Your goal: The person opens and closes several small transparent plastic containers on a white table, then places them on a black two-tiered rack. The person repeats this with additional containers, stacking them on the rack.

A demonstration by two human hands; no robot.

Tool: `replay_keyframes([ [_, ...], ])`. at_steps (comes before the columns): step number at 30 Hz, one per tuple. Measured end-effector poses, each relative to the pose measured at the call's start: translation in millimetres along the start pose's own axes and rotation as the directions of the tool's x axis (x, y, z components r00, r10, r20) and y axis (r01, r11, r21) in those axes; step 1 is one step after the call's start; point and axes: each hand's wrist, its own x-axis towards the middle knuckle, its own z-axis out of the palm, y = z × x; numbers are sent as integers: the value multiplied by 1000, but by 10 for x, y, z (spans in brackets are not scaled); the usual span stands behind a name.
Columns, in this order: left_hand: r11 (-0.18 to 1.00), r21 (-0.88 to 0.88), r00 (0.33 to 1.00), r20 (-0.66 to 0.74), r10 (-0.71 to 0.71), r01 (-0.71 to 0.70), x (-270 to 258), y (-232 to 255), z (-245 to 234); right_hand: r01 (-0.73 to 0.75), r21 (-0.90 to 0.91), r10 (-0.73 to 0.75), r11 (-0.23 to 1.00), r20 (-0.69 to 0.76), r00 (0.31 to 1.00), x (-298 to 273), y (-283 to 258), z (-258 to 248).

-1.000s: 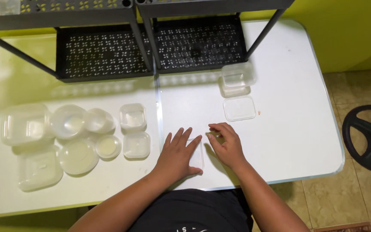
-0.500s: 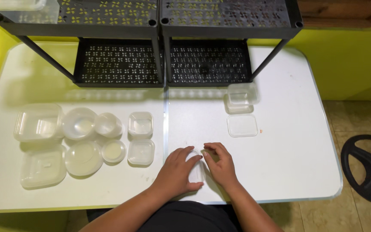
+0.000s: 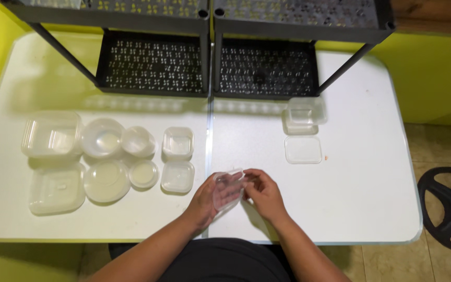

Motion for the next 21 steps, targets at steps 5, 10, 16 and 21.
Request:
replay_keyframes([
  [5, 983, 130, 965, -244, -94, 129, 76, 95, -28, 1, 434, 82, 901, -171, 982, 73, -19, -14],
  [10, 967, 242, 963, -268, -17, 85, 46, 56, -66, -36, 332, 108, 942, -201, 974, 34, -80, 22],
  [16, 988, 139, 963, -270, -30, 70, 53, 70, -129, -55, 301, 107, 952, -159, 981, 44, -124, -3],
  [21, 988, 139, 960, -278, -29, 70, 66, 75, -117, -10, 271, 44, 963, -120, 992, 40, -133, 13],
])
